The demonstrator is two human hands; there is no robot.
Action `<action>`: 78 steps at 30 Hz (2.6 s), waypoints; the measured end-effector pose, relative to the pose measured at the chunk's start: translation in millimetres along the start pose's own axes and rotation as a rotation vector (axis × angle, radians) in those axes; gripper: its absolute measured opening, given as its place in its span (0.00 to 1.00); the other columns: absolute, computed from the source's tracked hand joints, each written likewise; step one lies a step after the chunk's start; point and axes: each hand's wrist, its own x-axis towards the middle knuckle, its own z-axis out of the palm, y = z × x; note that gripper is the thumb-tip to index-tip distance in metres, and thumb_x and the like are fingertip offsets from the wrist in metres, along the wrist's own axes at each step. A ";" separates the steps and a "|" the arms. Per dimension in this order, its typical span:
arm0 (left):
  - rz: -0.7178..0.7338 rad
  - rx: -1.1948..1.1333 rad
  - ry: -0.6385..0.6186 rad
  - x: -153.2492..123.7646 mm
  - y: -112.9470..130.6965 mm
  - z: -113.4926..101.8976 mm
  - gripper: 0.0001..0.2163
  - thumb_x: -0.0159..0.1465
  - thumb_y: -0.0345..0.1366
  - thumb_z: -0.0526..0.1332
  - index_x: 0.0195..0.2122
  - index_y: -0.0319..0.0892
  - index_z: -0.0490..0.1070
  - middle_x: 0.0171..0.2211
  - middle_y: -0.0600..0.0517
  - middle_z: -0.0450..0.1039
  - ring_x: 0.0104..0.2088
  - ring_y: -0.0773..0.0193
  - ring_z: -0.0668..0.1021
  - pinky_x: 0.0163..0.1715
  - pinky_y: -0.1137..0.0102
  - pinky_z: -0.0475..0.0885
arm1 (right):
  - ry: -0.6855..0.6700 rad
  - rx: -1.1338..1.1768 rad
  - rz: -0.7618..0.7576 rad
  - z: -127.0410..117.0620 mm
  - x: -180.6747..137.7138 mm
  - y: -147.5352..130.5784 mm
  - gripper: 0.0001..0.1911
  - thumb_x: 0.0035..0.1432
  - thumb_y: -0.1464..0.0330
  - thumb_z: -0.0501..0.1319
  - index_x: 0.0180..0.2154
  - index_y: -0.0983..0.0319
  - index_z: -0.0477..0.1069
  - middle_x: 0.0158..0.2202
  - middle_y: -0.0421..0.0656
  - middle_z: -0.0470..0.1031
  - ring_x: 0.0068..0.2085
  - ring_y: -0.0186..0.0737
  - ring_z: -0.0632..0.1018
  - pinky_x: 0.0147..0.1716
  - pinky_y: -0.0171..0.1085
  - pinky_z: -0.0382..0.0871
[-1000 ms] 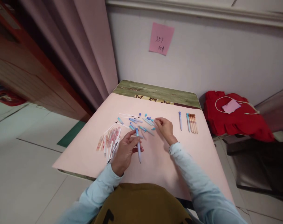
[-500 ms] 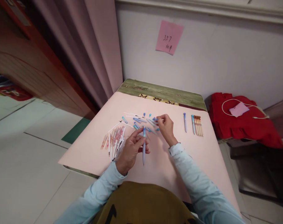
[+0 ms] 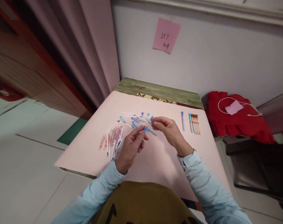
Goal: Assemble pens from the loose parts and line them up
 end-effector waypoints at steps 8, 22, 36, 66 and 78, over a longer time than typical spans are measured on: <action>0.017 0.087 0.039 -2.8 4.7 -1.6 0.20 0.59 0.47 0.66 0.48 0.40 0.76 0.29 0.51 0.74 0.19 0.73 0.68 0.15 0.76 0.58 | -0.046 -0.014 -0.067 5.9 -6.8 -7.5 0.15 0.47 0.62 0.73 0.36 0.60 0.76 0.30 0.39 0.77 0.31 0.34 0.76 0.34 0.36 0.72; 0.013 0.101 -0.001 -12.2 5.9 0.8 0.18 0.60 0.45 0.65 0.49 0.42 0.76 0.28 0.53 0.72 0.18 0.74 0.66 0.15 0.76 0.56 | -0.078 -0.035 -0.094 6.3 -14.3 -10.8 0.14 0.46 0.62 0.73 0.35 0.60 0.76 0.29 0.39 0.78 0.31 0.34 0.77 0.33 0.35 0.72; 0.029 0.109 -0.006 -20.5 6.4 2.2 0.18 0.60 0.46 0.66 0.48 0.42 0.77 0.27 0.53 0.72 0.18 0.74 0.66 0.14 0.76 0.56 | -0.112 -0.124 -0.111 7.7 -23.6 -17.2 0.14 0.48 0.61 0.72 0.36 0.61 0.77 0.29 0.40 0.78 0.30 0.35 0.77 0.32 0.35 0.71; 0.181 -0.133 0.126 0.6 1.6 13.7 0.14 0.61 0.48 0.64 0.39 0.42 0.71 0.38 0.48 0.80 0.41 0.61 0.80 0.45 0.66 0.70 | 0.059 -0.370 -0.135 35.9 -56.1 28.2 0.14 0.54 0.57 0.67 0.38 0.59 0.74 0.31 0.43 0.78 0.29 0.38 0.77 0.30 0.36 0.71; 0.429 0.143 0.064 27.3 18.8 -2.6 0.15 0.65 0.42 0.59 0.50 0.42 0.74 0.53 0.45 0.75 0.50 0.59 0.77 0.53 0.64 0.68 | 0.117 -0.274 -0.059 43.0 -75.3 48.5 0.11 0.55 0.58 0.65 0.33 0.60 0.73 0.26 0.40 0.75 0.24 0.35 0.72 0.25 0.35 0.68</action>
